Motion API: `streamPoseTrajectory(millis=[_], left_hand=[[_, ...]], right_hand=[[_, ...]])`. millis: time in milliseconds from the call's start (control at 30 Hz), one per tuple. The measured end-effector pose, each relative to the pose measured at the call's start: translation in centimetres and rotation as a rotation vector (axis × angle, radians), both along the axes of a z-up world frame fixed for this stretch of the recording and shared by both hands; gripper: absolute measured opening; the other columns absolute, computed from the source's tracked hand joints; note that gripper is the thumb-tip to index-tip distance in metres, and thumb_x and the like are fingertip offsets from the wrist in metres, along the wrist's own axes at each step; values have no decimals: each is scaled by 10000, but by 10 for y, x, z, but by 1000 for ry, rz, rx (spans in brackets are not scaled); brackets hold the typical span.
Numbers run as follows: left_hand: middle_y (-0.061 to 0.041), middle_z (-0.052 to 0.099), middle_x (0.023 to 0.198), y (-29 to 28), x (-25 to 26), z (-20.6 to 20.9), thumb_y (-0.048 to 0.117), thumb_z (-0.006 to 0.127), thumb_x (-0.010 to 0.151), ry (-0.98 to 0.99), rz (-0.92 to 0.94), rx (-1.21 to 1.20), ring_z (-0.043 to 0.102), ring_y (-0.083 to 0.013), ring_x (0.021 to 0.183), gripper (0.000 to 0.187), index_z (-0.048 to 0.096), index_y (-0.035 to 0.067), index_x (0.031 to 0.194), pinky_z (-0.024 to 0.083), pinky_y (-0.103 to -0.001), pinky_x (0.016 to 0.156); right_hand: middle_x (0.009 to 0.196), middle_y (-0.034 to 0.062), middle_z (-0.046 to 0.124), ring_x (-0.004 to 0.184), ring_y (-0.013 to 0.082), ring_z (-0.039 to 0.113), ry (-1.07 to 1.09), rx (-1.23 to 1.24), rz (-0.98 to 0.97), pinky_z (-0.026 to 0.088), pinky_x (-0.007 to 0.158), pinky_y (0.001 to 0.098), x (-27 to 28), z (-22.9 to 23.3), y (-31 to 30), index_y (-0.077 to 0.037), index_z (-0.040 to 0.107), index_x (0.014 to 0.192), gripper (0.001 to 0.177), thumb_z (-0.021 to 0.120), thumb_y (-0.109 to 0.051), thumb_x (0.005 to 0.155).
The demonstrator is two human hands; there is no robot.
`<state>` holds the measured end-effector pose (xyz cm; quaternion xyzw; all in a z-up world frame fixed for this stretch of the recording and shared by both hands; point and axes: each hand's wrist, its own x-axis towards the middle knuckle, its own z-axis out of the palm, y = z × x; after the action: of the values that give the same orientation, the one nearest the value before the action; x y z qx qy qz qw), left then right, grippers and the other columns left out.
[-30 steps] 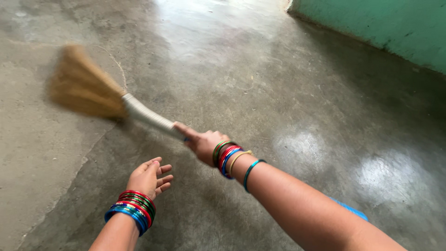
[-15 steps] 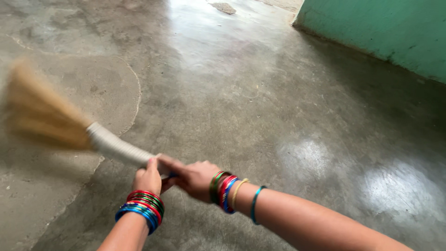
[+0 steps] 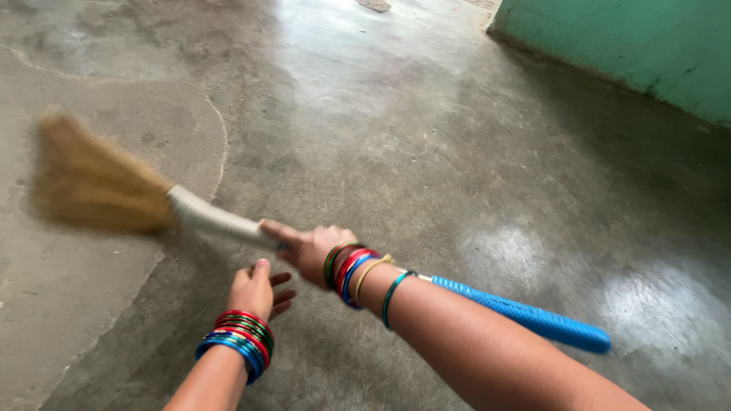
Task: The person sweeps a concrete floor using a short grass broom, moving it in rhythmic strokes to collect dust.
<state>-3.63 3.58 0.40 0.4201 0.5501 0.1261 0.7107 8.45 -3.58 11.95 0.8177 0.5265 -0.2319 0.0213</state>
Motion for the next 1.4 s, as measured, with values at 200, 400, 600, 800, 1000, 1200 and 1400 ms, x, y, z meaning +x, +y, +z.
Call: streamPoseTrajectory(millis=[200,400,600,800,1000,1200,1400], left_hand=[[-123,741,1175,-13,2,11,370,418,1043,9,-88,-9,727,-241,847,447,503,109,1396,584,-365,679],[-164,723,1148,1,-8,27,481,304,1050,-31,-2,-1,710,-268,832,540,421,102,1416,579,-379,682],[-226,714,1135,9,-5,-19,559,377,1093,340,73,379,697,-337,869,674,539,-35,1365,564,-421,693],[-153,701,1199,-9,-24,-11,403,421,1036,139,-94,-79,709,-321,876,524,392,125,1480,559,-408,689],[-121,724,1179,-23,1,17,365,415,1052,68,-154,-53,694,-234,825,452,462,130,1435,570,-366,673],[-123,722,1173,-43,20,21,363,433,1045,21,-230,-76,686,-228,824,461,438,143,1450,567,-359,663],[-142,746,1161,-57,40,7,345,474,1043,70,-261,-43,747,-268,839,455,538,36,1371,582,-375,617]], right_hand=[[1161,159,712,1029,370,715,-76,-38,-245,576,867,515,55,9,4,-545,137,1573,599,414,-516,1043],[959,184,750,813,347,766,10,78,-282,627,676,493,24,20,-16,-497,134,1590,621,420,-476,1039],[1117,117,761,869,402,736,221,162,102,590,723,527,-32,16,-42,-477,169,1583,656,464,-392,1003],[1073,153,747,891,376,742,138,-29,63,604,749,506,-13,7,-56,-542,183,1566,591,447,-457,1043],[1047,154,737,884,376,741,-35,-3,-183,598,737,522,68,-7,-84,-590,140,1547,611,446,-483,1030],[927,162,748,795,369,749,-33,99,-280,601,718,508,93,-3,-123,-496,125,1598,636,440,-424,1050],[966,144,747,832,380,731,159,126,17,584,731,504,72,-17,-207,-432,224,1593,689,539,-309,993]])
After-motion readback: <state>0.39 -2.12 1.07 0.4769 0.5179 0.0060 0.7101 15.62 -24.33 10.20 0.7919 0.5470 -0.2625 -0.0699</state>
